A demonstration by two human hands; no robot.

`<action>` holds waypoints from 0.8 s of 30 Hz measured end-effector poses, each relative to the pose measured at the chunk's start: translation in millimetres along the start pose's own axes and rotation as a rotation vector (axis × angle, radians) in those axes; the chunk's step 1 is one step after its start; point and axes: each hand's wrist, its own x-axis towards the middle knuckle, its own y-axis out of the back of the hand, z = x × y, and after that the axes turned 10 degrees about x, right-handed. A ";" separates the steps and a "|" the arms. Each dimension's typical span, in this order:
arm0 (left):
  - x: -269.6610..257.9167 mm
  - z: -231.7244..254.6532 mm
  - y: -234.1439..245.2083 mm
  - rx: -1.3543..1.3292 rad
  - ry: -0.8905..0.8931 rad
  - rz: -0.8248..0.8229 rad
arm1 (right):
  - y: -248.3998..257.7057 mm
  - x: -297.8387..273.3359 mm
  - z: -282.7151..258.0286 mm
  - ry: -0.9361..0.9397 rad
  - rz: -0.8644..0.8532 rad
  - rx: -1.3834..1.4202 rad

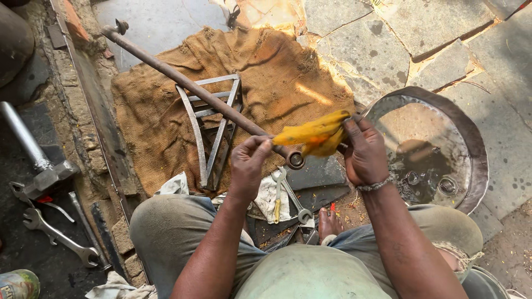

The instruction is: The person cleans and handles a metal shaft and several small mechanical components, using a cloth to wipe grease and oil from the parts.

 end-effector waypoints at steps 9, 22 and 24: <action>0.5 2.6 -27.5 -0.391 0.517 -0.141 | -14.8 -7.1 4.9 -0.314 -0.154 0.296; -11.6 -18.6 -40.1 0.827 -0.341 0.113 | -31.5 -54.8 73.4 -0.378 -0.073 0.397; -1.6 -24.4 -33.0 0.529 -0.155 0.099 | -35.3 -58.4 68.4 -0.339 -0.095 0.248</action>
